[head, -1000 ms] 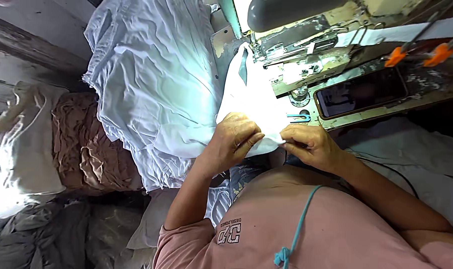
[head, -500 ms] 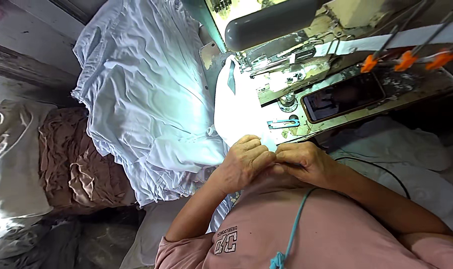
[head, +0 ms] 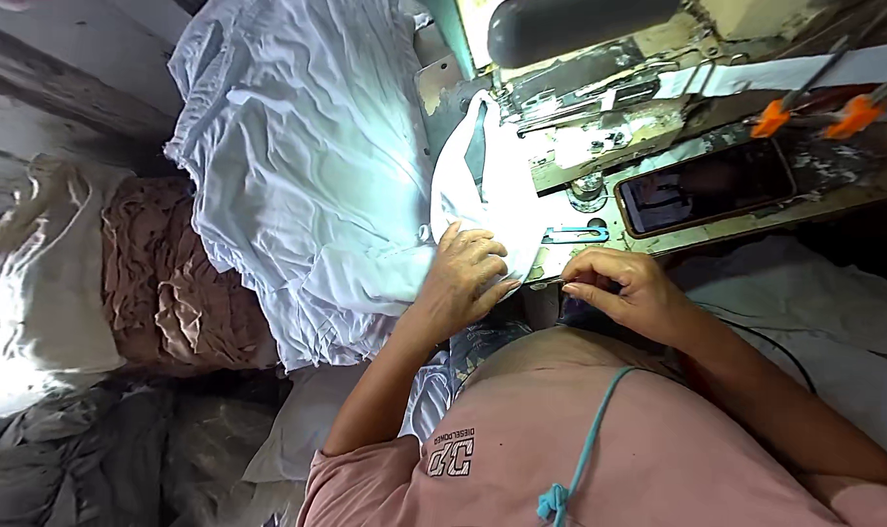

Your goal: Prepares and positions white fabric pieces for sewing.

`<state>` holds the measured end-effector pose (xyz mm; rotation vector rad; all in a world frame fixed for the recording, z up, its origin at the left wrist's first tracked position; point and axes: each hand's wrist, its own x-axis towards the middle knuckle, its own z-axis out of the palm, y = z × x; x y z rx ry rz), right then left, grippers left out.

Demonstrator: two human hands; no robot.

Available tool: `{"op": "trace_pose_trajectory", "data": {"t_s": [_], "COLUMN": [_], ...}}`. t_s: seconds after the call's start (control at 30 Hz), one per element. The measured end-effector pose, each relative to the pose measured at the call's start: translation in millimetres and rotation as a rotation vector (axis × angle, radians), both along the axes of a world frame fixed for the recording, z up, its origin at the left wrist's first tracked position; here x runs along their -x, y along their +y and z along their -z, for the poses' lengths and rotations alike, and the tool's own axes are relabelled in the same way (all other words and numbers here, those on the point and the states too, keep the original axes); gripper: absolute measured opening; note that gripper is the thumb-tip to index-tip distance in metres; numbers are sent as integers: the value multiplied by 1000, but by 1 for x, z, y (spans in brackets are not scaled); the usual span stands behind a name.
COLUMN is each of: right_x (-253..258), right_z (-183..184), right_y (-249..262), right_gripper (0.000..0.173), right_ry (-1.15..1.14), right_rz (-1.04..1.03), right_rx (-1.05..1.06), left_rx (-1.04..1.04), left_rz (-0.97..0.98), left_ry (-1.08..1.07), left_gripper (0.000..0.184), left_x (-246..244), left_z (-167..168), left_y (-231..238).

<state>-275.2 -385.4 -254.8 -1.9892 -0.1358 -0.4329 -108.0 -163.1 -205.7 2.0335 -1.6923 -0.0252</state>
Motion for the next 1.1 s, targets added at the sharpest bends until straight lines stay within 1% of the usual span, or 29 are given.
{"op": "trace_pose_trajectory", "data": {"t_s": [0.17,0.27,0.33,0.4,0.5,0.53,0.57,0.6,0.63,0.7,0.73,0.87,0.93,1.0,1.03,1.1], "right_x": [-1,-9,-16,-24,-36,-40,-43,-45,-46,-45,-44,-39,-37,-37,-38,-36], "right_z": [-1,-9,-12,-14,-12,-10,-9,-7,-4,1,4,2,-1,-3,-4,-11], "right_y": [-3,4,9,14,14,13,11,9,9,11,13,17,18,15,13,10], "right_gripper": [18,19,18,18,29,34,36,35,28,14,13,27,27,27,26,26], "right_ry": [-14,-107,-183,-205,-180,-169,-161,-151,-144,-138,-153,-232,-286,-314,-317,-305], "right_rz": [54,31,-7,-40,-69,-92,-125,-166,-205,-248,-243,-203,-184,-159,-155,-183], "right_rx": [-9,22,91,235,397,413,419,417,411,405,404,331,302,280,237,13], "left_rx": [65,69,47,41,-10,-35,-54,-60,-48,-10,1,6,32,73,85,69], "left_rz": [56,47,39,30,12,8,7,2,-9,-43,-52,-34,-22,-17,-23,-68], "left_ry": [33,-15,-63,-92,-126,-140,-150,-159,-171,-204,-213,-223,-232,-223,-218,-236], "left_gripper": [25,24,23,28,44,45,40,33,26,23,24,25,26,33,39,47], "left_x": [3,7,11,14,15,15,16,18,20,24,25,32,36,36,34,22], "left_z": [-7,-10,-10,-8,-6,-5,-4,-3,-2,-4,-5,-10,-10,-6,-3,12], "left_y": [-1,-2,-2,-1,3,5,6,7,8,9,10,6,3,-1,-3,-5]}}
